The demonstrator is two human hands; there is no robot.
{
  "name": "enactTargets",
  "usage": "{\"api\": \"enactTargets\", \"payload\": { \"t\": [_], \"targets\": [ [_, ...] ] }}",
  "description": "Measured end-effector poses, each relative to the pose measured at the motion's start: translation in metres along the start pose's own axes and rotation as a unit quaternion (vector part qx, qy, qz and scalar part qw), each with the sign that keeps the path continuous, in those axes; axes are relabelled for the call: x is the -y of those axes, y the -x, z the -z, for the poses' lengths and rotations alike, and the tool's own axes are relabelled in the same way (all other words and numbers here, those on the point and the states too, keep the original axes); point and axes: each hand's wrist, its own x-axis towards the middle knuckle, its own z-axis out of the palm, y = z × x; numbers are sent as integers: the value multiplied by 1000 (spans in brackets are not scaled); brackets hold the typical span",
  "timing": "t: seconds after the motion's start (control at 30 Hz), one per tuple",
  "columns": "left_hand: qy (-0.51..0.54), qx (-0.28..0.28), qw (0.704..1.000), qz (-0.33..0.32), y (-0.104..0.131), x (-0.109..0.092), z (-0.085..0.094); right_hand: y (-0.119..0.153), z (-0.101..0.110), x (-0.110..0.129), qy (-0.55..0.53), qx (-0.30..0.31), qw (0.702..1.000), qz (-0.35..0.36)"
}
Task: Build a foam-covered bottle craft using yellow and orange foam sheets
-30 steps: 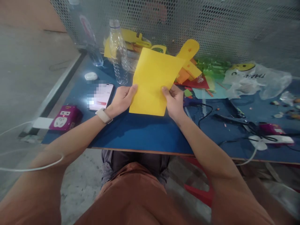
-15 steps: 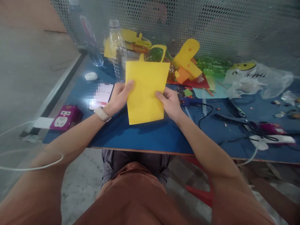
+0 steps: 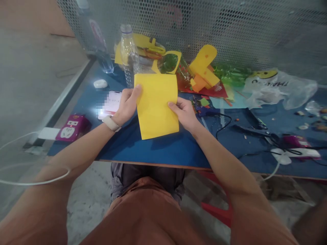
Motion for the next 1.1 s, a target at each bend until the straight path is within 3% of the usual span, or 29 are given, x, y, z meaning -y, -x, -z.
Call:
{"api": "enactTargets", "payload": {
  "t": [0.1,0.37,0.57,1.1],
  "targets": [
    [-44,-9,999,-19,1,-4,-2,0,-1,0,10,-5,1000,1],
    [-33,-33,998,-47,-1,-4,-1,1,-1,0,-11,3,1000,-16],
    [-55,-59,996,-40,-1,0,3,2,-1,1,-4,9,1000,-22],
    [-94,-65,992,-46,-5,-8,3,3,-6,2,2,19,1000,-11]
  ]
}}
